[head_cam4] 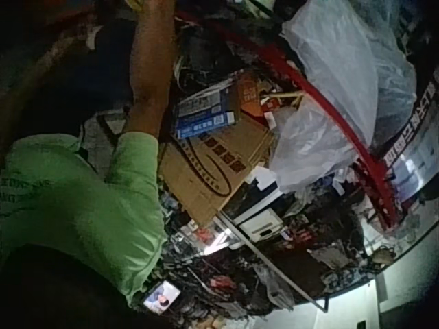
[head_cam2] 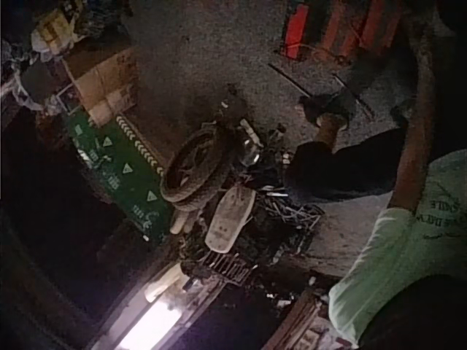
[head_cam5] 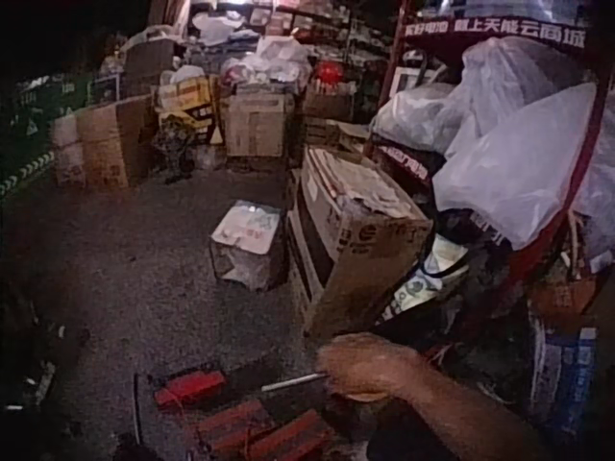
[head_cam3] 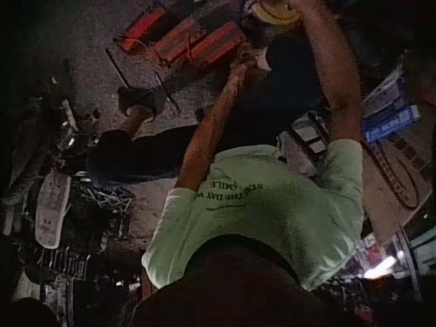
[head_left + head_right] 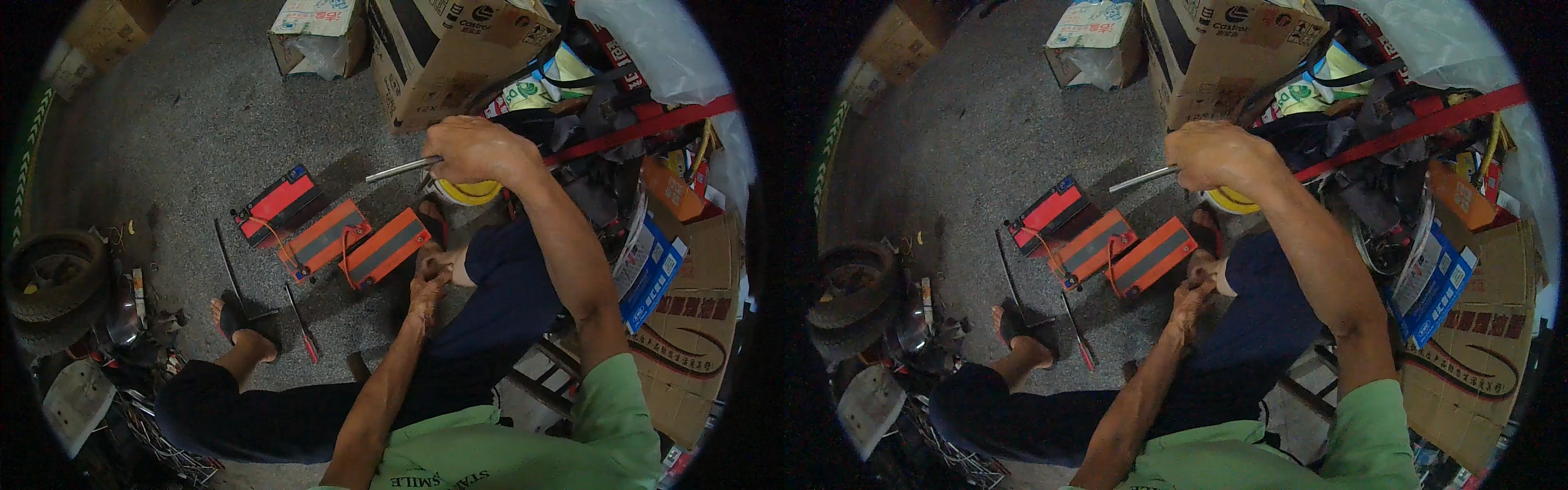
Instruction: The person sits on the floor and uses a metal rod and a screwdriver to pry open and adjust the terminals of several red and black rectangular batteries. The person repeatedly taps the batteries and manipulates the internal components with the tools.
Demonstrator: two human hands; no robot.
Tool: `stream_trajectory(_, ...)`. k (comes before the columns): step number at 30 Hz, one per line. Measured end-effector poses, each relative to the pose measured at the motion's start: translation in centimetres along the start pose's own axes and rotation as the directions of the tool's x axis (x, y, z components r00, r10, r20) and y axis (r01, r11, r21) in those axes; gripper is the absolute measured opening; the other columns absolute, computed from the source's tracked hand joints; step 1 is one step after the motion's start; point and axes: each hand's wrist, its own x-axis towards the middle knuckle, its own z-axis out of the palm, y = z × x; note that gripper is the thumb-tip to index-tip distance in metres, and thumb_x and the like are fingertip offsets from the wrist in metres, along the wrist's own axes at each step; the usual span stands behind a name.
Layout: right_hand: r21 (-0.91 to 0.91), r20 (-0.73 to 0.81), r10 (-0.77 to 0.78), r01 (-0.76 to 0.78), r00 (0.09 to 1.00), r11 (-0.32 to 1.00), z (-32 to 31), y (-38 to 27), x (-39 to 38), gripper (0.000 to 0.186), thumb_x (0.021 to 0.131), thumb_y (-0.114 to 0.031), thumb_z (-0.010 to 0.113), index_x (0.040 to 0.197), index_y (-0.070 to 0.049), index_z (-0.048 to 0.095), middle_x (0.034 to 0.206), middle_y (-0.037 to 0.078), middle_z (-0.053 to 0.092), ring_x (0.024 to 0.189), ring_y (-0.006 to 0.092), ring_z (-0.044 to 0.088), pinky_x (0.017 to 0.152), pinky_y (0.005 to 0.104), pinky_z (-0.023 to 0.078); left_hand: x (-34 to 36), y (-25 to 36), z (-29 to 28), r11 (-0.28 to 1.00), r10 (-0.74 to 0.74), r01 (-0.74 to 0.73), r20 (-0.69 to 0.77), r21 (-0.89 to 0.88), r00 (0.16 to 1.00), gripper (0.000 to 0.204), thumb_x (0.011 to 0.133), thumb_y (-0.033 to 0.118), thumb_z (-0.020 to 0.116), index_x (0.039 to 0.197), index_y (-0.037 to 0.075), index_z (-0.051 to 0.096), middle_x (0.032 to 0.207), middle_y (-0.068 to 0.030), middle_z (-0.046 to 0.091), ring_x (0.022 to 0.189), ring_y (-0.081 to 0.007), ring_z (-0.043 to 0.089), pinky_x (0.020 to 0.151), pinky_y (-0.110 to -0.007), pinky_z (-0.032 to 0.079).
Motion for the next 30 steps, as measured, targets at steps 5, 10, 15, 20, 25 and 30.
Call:
stream_trajectory(5, -0.004, 0.041, -0.011, 0.011, 0.999, 1.000, 0.5, -0.3, 0.9, 0.023, 0.084, -0.022, 0.070, 0.098, -0.004, 0.074, 0.093, 0.020, 0.069, 0.102, 0.0378, 0.065, 0.090, 0.0459, 0.052, 5.0, -1.6, -0.2, 0.984, -0.178, 0.178, 0.052, 0.002, 0.983, 0.065, 0.084, 0.023, 0.077, 0.139, 0.002, 0.049, 0.126, -0.0150, 0.061, 0.109, -0.0247, 0.062, 0.088, -0.034, 0.052)
stream_trajectory(10, 0.033, 0.026, -0.002, 0.002, 1.000, 0.999, 0.0, -0.6, 0.8, 0.023, 0.084, -0.021, 0.070, 0.098, -0.004, 0.074, 0.094, 0.021, 0.070, 0.103, 0.0384, 0.065, 0.089, 0.0464, 0.052, 0.2, -0.6, 0.3, 0.984, 0.135, -0.118, -0.127, 0.133, 0.983, 0.054, 0.084, 0.018, 0.075, 0.133, 0.003, 0.055, 0.119, -0.0109, 0.064, 0.112, -0.0226, 0.060, 0.094, -0.036, 0.048)
stream_trajectory(15, -0.015, 0.030, 0.000, 0.001, 1.000, 1.000, 0.2, -0.8, 1.3, 0.024, 0.084, -0.022, 0.071, 0.099, -0.003, 0.074, 0.096, 0.021, 0.070, 0.103, 0.0388, 0.065, 0.089, 0.0464, 0.052, -1.6, -0.6, -0.3, 0.980, 0.075, -0.057, 0.088, -0.192, 0.993, 0.050, 0.087, 0.016, 0.074, 0.131, 0.003, 0.054, 0.118, -0.0092, 0.065, 0.105, -0.0201, 0.062, 0.089, -0.035, 0.050)
stream_trajectory(20, 0.020, -0.042, 0.005, -0.004, 0.999, 1.000, -0.7, -1.6, 0.5, 0.024, 0.085, -0.020, 0.070, 0.100, -0.002, 0.073, 0.096, 0.023, 0.069, 0.100, 0.0386, 0.065, 0.087, 0.0473, 0.051, -5.4, 1.6, -1.1, 0.957, 0.054, 0.019, 0.244, -0.288, 0.968, 0.033, 0.093, 0.017, 0.069, 0.123, 0.006, 0.061, 0.108, -0.0066, 0.068, 0.090, -0.0155, 0.064, 0.079, -0.029, 0.053)
stream_trajectory(25, 0.148, -0.380, -0.049, 0.113, 0.924, 0.982, -1.0, -1.9, -2.7, 0.022, 0.086, -0.021, 0.069, 0.093, 0.000, 0.071, 0.081, 0.022, 0.066, 0.078, 0.0381, 0.065, 0.072, 0.0466, 0.050, -7.2, 1.4, -5.3, 0.974, 0.087, -0.045, 0.180, -0.223, 0.980, 0.025, 0.095, 0.016, 0.067, 0.116, 0.004, 0.063, 0.103, -0.0073, 0.069, 0.087, -0.0153, 0.065, 0.076, -0.029, 0.053)
stream_trajectory(30, 0.340, -0.489, 0.083, 0.102, 0.868, 0.935, -1.0, -4.5, -7.7, 0.019, 0.088, -0.018, 0.068, 0.087, 0.001, 0.069, 0.060, 0.012, 0.056, 0.051, 0.0178, 0.052, 0.052, 0.0341, 0.040, -4.8, -1.2, -11.0, 0.929, 0.102, -0.125, -0.085, -0.349, 0.991, 0.020, 0.095, 0.017, 0.065, 0.110, 0.004, 0.062, 0.094, -0.0078, 0.069, 0.079, -0.0173, 0.067, 0.069, -0.031, 0.055)
